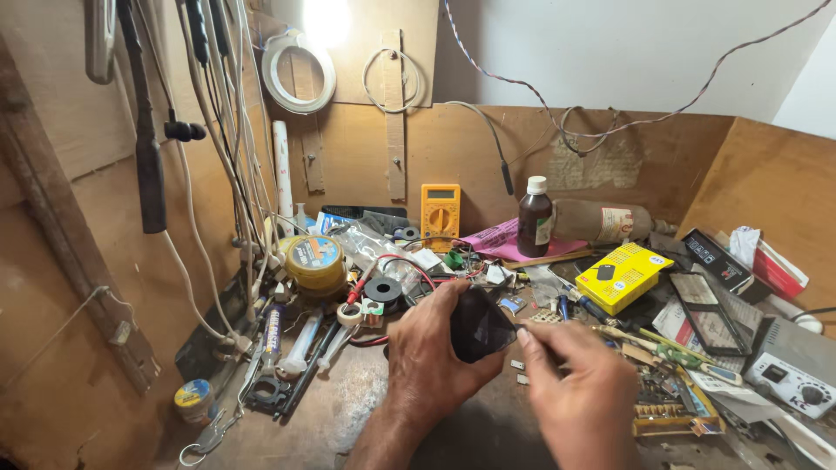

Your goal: The person uses a small metal tool to scrape and clean the edges and seams of a black rectangular electronic device. They repeatedly rotate the device and apply the tool along its perimeter, focusing on the corners and side edges.

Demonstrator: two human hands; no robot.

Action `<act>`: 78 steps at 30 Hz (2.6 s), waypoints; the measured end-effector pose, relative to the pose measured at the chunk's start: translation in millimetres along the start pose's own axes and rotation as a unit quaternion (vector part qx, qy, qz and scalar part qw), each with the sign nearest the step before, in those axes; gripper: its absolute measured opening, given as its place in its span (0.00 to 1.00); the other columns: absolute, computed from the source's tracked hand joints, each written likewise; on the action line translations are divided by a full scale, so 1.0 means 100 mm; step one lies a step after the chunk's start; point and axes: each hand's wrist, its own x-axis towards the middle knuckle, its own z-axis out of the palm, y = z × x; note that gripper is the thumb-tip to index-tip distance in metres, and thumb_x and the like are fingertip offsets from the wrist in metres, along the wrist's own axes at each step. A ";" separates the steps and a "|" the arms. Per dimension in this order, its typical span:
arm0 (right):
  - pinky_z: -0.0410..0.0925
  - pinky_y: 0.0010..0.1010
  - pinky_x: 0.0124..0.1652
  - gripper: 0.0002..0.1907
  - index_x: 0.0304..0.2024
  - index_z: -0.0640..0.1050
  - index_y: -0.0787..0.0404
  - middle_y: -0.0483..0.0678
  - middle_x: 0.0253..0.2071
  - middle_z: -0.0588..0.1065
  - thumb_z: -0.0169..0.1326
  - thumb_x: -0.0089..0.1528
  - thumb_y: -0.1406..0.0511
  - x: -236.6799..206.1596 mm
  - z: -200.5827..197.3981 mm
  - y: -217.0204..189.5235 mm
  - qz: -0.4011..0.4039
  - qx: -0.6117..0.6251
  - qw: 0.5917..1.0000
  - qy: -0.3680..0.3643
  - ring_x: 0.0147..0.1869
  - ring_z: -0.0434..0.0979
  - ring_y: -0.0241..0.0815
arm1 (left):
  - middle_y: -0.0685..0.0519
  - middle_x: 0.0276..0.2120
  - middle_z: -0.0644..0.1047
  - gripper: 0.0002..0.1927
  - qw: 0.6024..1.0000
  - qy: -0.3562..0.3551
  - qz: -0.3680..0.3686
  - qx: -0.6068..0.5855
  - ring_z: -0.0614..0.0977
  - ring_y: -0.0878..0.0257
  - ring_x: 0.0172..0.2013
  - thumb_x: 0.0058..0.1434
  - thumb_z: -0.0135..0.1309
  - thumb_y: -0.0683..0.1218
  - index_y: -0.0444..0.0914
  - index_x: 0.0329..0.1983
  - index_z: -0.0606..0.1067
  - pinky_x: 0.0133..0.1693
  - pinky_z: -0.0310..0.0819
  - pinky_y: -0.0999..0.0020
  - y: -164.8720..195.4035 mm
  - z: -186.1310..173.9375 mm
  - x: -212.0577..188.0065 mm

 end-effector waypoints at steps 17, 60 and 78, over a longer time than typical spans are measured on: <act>0.72 0.31 0.19 0.11 0.39 0.86 0.68 0.52 0.22 0.79 0.65 0.58 0.66 0.10 -0.13 0.06 0.226 0.200 0.949 -0.090 0.21 0.76 0.37 | 0.46 0.46 0.79 0.39 1.000 -0.012 0.023 0.002 0.81 0.47 0.49 0.41 0.72 0.52 0.37 0.57 0.71 0.49 0.73 0.52 0.03 -0.02 -0.04; 0.73 0.28 0.37 0.07 0.39 0.84 0.63 0.49 0.35 0.83 0.63 0.58 0.69 0.05 -0.18 -0.05 -0.131 -0.010 0.990 0.042 0.36 0.84 0.38 | 0.48 0.44 0.76 0.38 0.989 -0.109 0.101 0.023 0.78 0.50 0.48 0.43 0.71 0.50 0.37 0.56 0.70 0.51 0.67 0.53 0.13 0.00 -0.08; 0.70 0.33 0.29 0.05 0.35 0.84 0.63 0.51 0.28 0.80 0.63 0.57 0.68 0.12 -0.18 0.03 0.014 0.001 0.999 -0.031 0.28 0.78 0.43 | 0.47 0.47 0.75 0.41 0.980 -0.143 0.126 0.049 0.76 0.49 0.49 0.40 0.71 0.49 0.36 0.57 0.68 0.51 0.65 0.52 0.14 0.02 -0.10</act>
